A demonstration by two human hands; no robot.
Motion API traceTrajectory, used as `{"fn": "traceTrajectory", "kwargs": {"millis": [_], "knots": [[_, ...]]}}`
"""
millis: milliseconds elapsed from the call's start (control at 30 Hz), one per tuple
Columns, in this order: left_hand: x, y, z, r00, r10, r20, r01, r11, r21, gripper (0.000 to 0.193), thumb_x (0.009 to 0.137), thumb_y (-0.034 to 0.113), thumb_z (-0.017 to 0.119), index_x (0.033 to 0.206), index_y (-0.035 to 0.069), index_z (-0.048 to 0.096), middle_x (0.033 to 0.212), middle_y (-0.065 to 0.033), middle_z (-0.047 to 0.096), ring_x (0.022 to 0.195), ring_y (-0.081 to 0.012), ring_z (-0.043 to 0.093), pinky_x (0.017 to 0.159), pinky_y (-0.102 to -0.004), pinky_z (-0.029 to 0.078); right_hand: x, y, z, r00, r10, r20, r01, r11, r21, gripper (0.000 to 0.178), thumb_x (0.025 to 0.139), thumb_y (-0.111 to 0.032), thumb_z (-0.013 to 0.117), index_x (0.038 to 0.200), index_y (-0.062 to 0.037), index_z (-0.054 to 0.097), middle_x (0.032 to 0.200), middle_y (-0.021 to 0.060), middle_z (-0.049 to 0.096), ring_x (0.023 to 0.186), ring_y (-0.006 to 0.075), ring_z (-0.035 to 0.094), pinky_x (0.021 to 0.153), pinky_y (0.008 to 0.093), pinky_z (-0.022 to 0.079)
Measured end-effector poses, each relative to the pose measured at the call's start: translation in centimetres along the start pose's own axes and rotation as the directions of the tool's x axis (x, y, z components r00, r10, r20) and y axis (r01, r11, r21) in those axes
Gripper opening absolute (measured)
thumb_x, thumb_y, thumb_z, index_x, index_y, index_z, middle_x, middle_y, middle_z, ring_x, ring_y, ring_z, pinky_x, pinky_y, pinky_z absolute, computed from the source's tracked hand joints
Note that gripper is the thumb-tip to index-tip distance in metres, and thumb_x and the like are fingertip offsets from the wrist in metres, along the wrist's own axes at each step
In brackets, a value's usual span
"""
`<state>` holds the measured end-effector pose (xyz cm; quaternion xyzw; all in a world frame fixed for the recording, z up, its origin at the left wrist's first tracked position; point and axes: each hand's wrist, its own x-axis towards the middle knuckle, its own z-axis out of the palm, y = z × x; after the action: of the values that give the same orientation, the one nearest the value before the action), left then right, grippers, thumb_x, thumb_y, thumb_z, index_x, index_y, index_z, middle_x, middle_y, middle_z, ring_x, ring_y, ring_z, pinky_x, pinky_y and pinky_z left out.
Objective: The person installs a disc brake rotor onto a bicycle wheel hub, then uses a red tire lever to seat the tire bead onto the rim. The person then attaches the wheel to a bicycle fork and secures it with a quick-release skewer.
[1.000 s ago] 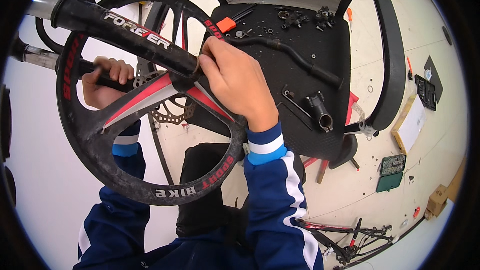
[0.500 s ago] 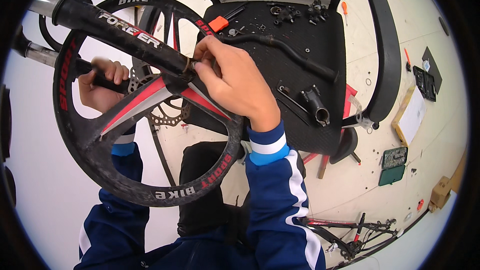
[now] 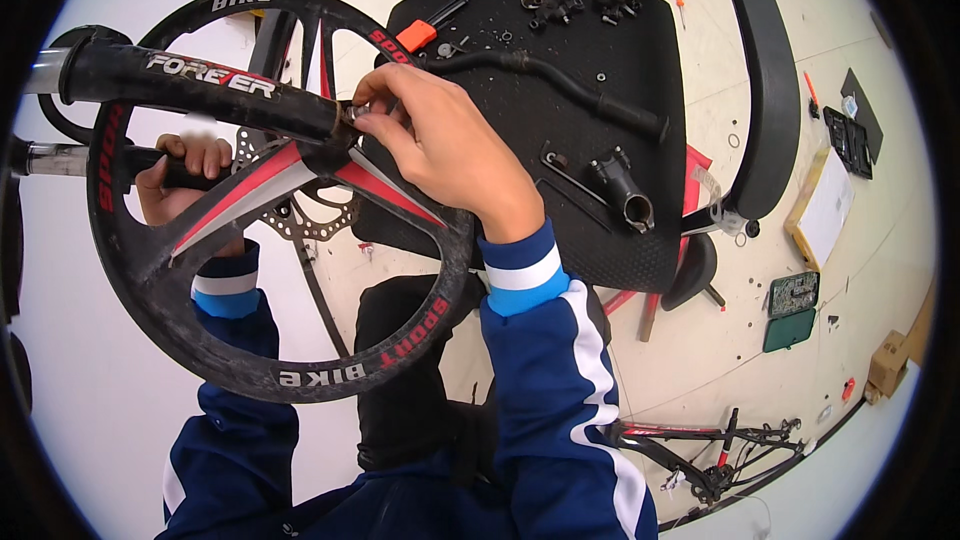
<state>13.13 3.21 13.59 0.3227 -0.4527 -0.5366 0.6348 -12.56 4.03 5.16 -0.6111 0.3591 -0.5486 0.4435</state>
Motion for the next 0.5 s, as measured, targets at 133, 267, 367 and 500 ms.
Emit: {"fn": "traceTrajectory", "kwargs": {"millis": [133, 267, 367, 500], "knots": [[-0.3, -0.5, 0.0, 0.997, 0.069, 0.035, -0.069, 0.998, -0.009, 0.02, 0.08, 0.024, 0.051, 0.082, 0.004, 0.054, 0.063, -0.0061, 0.044, 0.059, -0.018, 0.044, 0.063, -0.033, 0.039, 0.3, 0.1, 0.3, 1.0, -0.001, 0.005, 0.001, 0.999, -0.036, 0.017, 0.086, -0.011, 0.061, 0.096, 0.0024, 0.057, 0.082, 0.0162, 0.059, 0.071, 0.0298, 0.057, 0.064, 0.0354, 0.046], [-0.1, -1.1, -1.7, 0.977, 0.147, 0.156, -0.14, 0.989, -0.054, 0.024, 0.085, 0.023, 0.045, 0.087, 0.003, 0.057, 0.066, -0.0085, 0.051, 0.061, -0.0187, 0.049, 0.063, -0.0329, 0.042, 0.6, 0.9, 1.7, 0.996, -0.075, -0.046, 0.069, 0.99, -0.126, 0.016, 0.09, -0.012, 0.056, 0.098, 0.0013, 0.054, 0.081, 0.0174, 0.059, 0.071, 0.0322, 0.057, 0.067, 0.0368, 0.046], [0.4, -1.1, -2.7, 0.948, 0.196, 0.252, -0.194, 0.98, -0.03, 0.027, 0.087, 0.023, 0.041, 0.09, 0.003, 0.059, 0.068, -0.0097, 0.055, 0.062, -0.0193, 0.051, 0.063, -0.0325, 0.043, 0.8, 0.5, 2.2, 0.997, -0.041, -0.064, 0.032, 0.989, -0.143, 0.018, 0.093, -0.017, 0.053, 0.094, 0.0016, 0.051, 0.082, 0.0212, 0.059, 0.077, 0.0388, 0.056, 0.069, 0.0415, 0.045], [0.9, -0.9, -1.9, 0.958, 0.187, 0.217, -0.186, 0.982, -0.025, 0.023, 0.09, 0.02, 0.042, 0.092, 0.005, 0.059, 0.066, -0.0079, 0.051, 0.061, -0.0173, 0.049, 0.06, -0.03, 0.041, 0.9, -0.1, 2.1, 0.997, 0.019, -0.075, -0.026, 0.995, -0.094, 0.024, 0.094, -0.022, 0.052, 0.088, 0.0017, 0.052, 0.079, 0.0225, 0.059, 0.078, 0.0417, 0.057, 0.068, 0.0448, 0.045]]}}
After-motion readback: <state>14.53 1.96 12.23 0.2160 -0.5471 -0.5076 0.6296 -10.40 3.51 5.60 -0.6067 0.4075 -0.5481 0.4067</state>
